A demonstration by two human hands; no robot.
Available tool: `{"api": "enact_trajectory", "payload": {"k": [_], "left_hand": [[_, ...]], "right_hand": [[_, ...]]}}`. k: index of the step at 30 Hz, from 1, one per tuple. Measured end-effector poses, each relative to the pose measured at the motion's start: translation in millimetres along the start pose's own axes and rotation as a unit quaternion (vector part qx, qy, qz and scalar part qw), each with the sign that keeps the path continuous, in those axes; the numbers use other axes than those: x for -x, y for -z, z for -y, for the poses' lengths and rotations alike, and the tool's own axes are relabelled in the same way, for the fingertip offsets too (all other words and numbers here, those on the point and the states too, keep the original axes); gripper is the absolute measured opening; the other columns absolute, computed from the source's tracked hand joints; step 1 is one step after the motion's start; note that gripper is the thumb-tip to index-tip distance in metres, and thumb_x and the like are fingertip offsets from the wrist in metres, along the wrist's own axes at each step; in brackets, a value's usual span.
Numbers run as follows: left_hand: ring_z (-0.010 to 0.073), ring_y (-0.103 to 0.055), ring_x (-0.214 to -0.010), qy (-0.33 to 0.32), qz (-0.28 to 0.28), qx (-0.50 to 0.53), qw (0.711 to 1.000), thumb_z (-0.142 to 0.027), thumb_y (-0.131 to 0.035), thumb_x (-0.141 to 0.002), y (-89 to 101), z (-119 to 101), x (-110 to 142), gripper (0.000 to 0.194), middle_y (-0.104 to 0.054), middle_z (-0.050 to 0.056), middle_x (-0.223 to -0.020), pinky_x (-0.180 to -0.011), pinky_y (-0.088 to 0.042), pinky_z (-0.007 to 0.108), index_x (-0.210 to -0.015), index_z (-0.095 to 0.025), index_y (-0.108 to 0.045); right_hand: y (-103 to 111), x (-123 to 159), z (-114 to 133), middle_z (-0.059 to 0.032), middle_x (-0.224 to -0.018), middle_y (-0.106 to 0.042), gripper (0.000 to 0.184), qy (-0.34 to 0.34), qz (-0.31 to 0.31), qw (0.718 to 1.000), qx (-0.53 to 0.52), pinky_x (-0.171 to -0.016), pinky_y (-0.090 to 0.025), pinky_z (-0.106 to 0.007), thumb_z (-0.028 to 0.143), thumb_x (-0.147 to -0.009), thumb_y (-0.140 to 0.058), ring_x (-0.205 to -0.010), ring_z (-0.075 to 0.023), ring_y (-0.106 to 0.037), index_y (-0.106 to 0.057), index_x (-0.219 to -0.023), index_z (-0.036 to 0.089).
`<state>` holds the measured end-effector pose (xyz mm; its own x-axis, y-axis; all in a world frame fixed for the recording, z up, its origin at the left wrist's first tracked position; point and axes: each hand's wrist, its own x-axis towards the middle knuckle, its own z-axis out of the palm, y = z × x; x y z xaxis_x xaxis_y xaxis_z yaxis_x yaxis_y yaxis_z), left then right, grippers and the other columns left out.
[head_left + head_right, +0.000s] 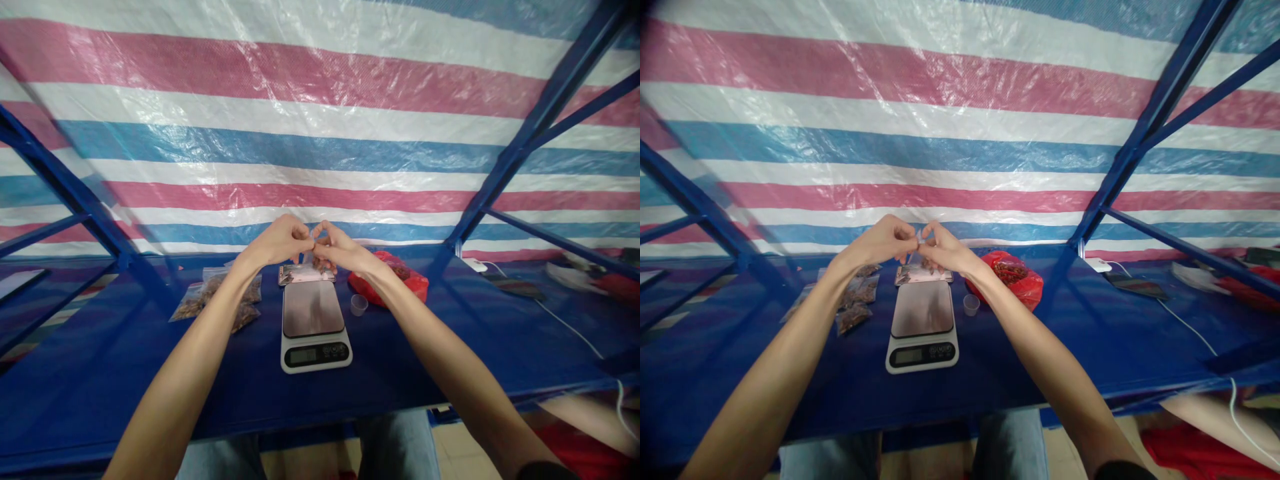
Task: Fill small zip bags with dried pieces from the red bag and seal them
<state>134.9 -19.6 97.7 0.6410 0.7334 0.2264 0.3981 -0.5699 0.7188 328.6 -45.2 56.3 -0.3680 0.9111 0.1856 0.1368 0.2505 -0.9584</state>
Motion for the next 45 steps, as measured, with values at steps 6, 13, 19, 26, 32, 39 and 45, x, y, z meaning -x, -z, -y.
{"api": "enact_trajectory", "payload": {"k": [6, 13, 19, 26, 32, 39, 45], "left_hand": [[0.0130, -0.063, -0.065, -0.038, 0.012, 0.082, 0.996, -0.037, -0.063, -0.095, -26.6, 16.0, 27.3, 0.026, -0.072, 0.002, -0.075, -0.061, -0.046, 0.023, -0.080, -0.017, -0.071], [0.0171, -0.067, -0.074, -0.018, -0.078, 0.113, 0.990, -0.040, -0.061, -0.097, -63.4, 33.9, 44.2, 0.027, -0.075, 0.004, -0.081, -0.071, -0.048, 0.028, -0.080, -0.018, -0.066], [0.0131, -0.049, -0.060, -0.010, -0.210, -0.160, 0.964, -0.021, -0.060, -0.085, -74.3, 34.1, 50.1, 0.021, -0.059, -0.002, -0.064, -0.063, -0.032, 0.028, -0.066, -0.021, -0.053], [0.0174, -0.054, -0.064, 0.021, -0.290, -0.298, 0.909, -0.019, -0.057, -0.086, -82.8, 21.5, 54.9, 0.016, -0.065, 0.003, -0.070, -0.062, -0.025, 0.032, -0.071, -0.021, -0.055], [0.0180, -0.063, -0.069, 0.046, -0.295, -0.160, 0.941, -0.023, -0.064, -0.083, -72.7, 12.0, 56.7, 0.010, -0.070, 0.001, -0.073, -0.065, -0.039, 0.029, -0.074, -0.022, -0.061], [0.0135, -0.064, -0.066, -0.009, -0.308, 0.151, 0.939, -0.030, -0.065, -0.087, -55.9, 14.5, 55.4, 0.017, -0.072, 0.000, -0.076, -0.065, -0.051, 0.025, -0.073, -0.020, -0.063], [0.0111, -0.050, -0.054, -0.009, -0.319, 0.159, 0.934, -0.034, -0.062, -0.092, -62.3, 6.9, 54.4, 0.029, -0.056, -0.002, -0.059, -0.055, -0.041, 0.024, -0.067, -0.020, -0.058]], "right_hand": [[-15.8, 22.3, -18.0, 0.0050, -0.078, -0.064, 0.035, 0.021, -0.035, 0.994, -0.106, -0.045, -0.046, -0.021, 0.042, -0.093, -0.065, -0.060, -0.0135, -0.062, -0.047, -0.119, 0.028], [-22.3, 29.3, -36.2, 0.0088, -0.071, -0.058, 0.037, 0.098, -0.031, 0.994, -0.046, -0.053, -0.044, -0.025, 0.043, -0.095, -0.062, -0.056, -0.0131, -0.056, -0.041, -0.122, 0.028], [-26.1, 35.8, -36.2, 0.0106, -0.068, -0.048, 0.046, 0.095, -0.163, 0.950, 0.248, -0.061, -0.034, -0.028, 0.013, -0.079, -0.056, -0.058, -0.0144, -0.049, -0.043, -0.121, 0.027], [-22.2, 34.5, -30.3, 0.0093, -0.071, -0.046, 0.045, 0.053, -0.171, 0.953, 0.244, -0.060, -0.033, -0.029, 0.017, -0.076, -0.061, -0.062, -0.0151, -0.047, -0.047, -0.118, 0.027], [-16.0, 39.4, -17.7, 0.0037, -0.081, -0.056, 0.028, 0.081, -0.192, 0.960, 0.185, -0.064, -0.040, -0.028, 0.026, -0.079, -0.074, -0.072, -0.0156, -0.052, -0.060, -0.104, 0.026], [-12.0, 35.7, -22.8, -0.0073, -0.102, -0.075, 0.041, -0.122, -0.082, 0.946, -0.289, -0.076, -0.061, -0.032, 0.060, -0.099, -0.060, -0.088, -0.0202, -0.074, -0.062, -0.117, 0.023], [-30.6, 30.8, -25.1, -0.0025, -0.077, -0.073, 0.035, -0.182, -0.035, 0.920, -0.345, -0.046, -0.047, -0.020, 0.049, -0.108, -0.051, -0.059, -0.0140, -0.069, -0.066, -0.098, 0.020]]}}
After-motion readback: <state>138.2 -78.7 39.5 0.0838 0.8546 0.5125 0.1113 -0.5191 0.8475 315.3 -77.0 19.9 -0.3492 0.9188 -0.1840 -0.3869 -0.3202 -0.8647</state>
